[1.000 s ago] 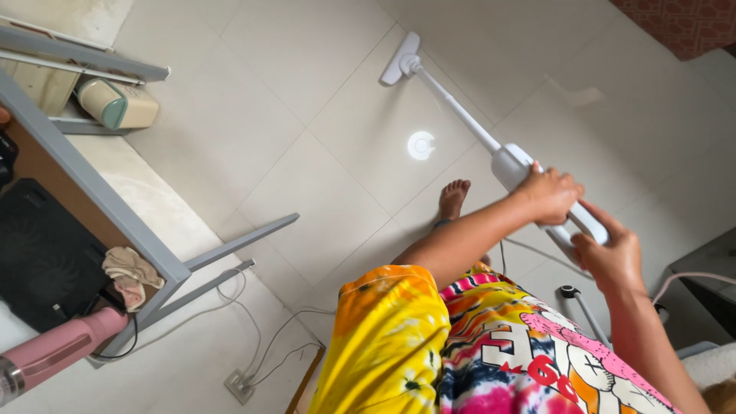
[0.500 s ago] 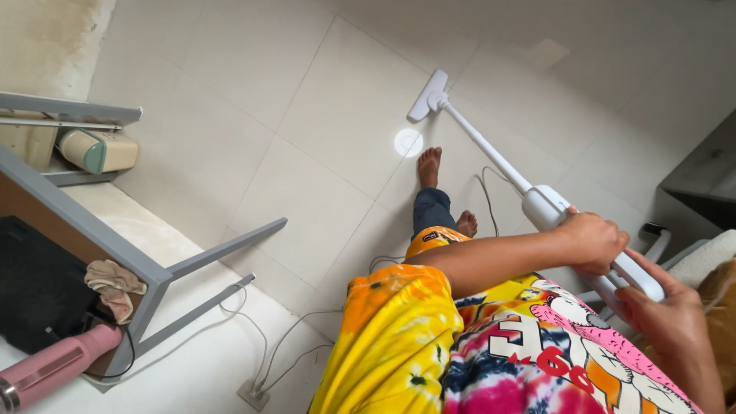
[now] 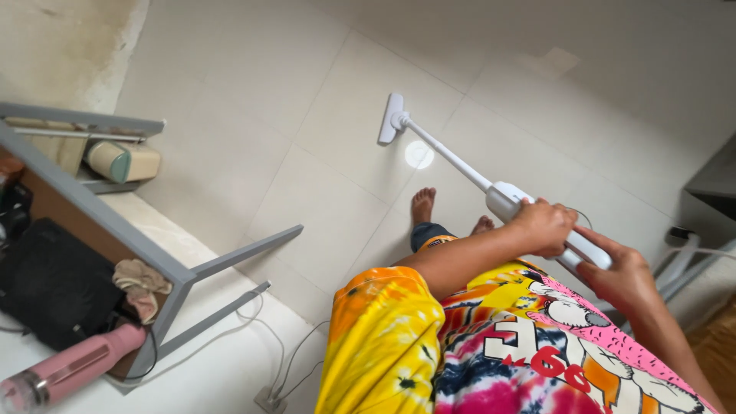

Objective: The person uses a corded stick vacuum to clean a tiled floor in a bedroom. They move the vacuum back and forth across the floor, navigating around furniture such as a desk, bed, and dresser.

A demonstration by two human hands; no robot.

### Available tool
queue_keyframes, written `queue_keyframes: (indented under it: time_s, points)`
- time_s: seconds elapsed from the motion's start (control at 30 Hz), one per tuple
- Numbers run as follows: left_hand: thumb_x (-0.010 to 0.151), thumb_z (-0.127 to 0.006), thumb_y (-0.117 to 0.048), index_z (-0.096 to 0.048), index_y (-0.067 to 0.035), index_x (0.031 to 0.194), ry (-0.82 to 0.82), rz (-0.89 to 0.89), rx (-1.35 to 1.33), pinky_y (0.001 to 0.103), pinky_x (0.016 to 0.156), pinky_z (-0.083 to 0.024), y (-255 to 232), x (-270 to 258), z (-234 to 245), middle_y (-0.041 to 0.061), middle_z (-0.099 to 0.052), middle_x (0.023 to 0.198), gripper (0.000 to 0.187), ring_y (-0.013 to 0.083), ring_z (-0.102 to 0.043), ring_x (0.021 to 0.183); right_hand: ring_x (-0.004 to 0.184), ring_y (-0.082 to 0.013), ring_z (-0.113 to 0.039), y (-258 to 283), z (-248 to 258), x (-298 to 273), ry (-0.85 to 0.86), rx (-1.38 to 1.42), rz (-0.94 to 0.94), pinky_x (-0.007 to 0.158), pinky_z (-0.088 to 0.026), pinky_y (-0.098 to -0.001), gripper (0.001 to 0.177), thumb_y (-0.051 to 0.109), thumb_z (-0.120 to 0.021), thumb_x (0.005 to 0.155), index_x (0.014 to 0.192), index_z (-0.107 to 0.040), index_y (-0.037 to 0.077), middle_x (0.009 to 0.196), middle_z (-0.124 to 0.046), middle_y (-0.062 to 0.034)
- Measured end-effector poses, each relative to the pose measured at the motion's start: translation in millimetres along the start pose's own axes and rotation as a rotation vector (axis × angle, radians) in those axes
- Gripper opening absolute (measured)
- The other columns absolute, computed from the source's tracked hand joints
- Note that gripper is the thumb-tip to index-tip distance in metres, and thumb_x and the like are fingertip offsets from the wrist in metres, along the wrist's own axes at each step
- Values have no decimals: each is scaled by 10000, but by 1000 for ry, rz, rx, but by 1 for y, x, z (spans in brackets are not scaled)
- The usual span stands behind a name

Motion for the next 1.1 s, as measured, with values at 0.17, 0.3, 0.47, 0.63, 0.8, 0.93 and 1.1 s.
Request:
queue_keyframes:
  time_s: [0.17,0.3,0.47,0.63,0.8,0.93,1.1]
  points:
    - [926,-619,-281,-665,-211,1376,-74,117,-37,660,1119,-478,134,-46,30,75,-741,1433,458,368,-631,1376,803,-211,-650,90,-81,51,32,-35,277,745,-512,-387,743,138,-741,892,1602,-702,354,1259,-825,-75]
    - [931,-670,-201,-682,-149,1341,-303,151,-85,806,1169,-470,255,-79,22,166,-753,1381,413,507,-634,1453,1293,-511,-702,172,-158,84,42,-40,384,1127,-546,-608,769,192,-804,863,1573,-689,466,1371,-769,-265]
    - [916,-719,-241,-639,-157,1375,-292,270,-106,775,1247,-425,352,-129,4,152,-670,1529,474,491,-533,1554,1289,-555,-694,244,-221,65,110,-3,518,1120,-544,-644,755,99,-799,874,1578,-701,354,1364,-757,-311]
    - [872,-757,-284,-642,-148,1313,-301,274,-88,771,1211,-468,322,-154,-19,161,-695,1457,476,508,-573,1509,1284,-561,-688,207,-240,47,151,-67,529,1117,-551,-646,795,143,-804,870,1612,-659,389,1360,-758,-305]
    - [866,-744,-221,-712,-115,1281,-401,216,-62,761,1091,-570,212,-133,-27,187,-763,1267,429,517,-689,1353,1273,-551,-699,109,-192,52,95,-183,427,1097,-567,-636,843,191,-843,857,1614,-635,496,1369,-773,-271]
    - [895,-667,-362,-714,-220,1362,-194,224,-55,698,1096,-507,101,-103,-54,129,-739,1438,491,442,-614,1432,515,-214,-484,51,-120,-11,170,-196,239,499,-441,-409,741,119,-798,982,1659,-663,390,806,-724,-138]
    - [888,-637,-396,-757,-263,1270,-96,24,-85,703,994,-589,-40,-61,-99,-7,-871,1214,422,286,-844,1126,675,-339,-472,-19,-43,-84,119,-138,-23,597,-403,-475,769,-46,-772,1034,1679,-697,367,949,-756,-326]
Point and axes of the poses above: each hand's wrist, its own x-axis towards the middle knuckle, its own z-axis out of the back of the hand, y = z × x, the point moved 7 cm from there along x, towards the middle knuckle
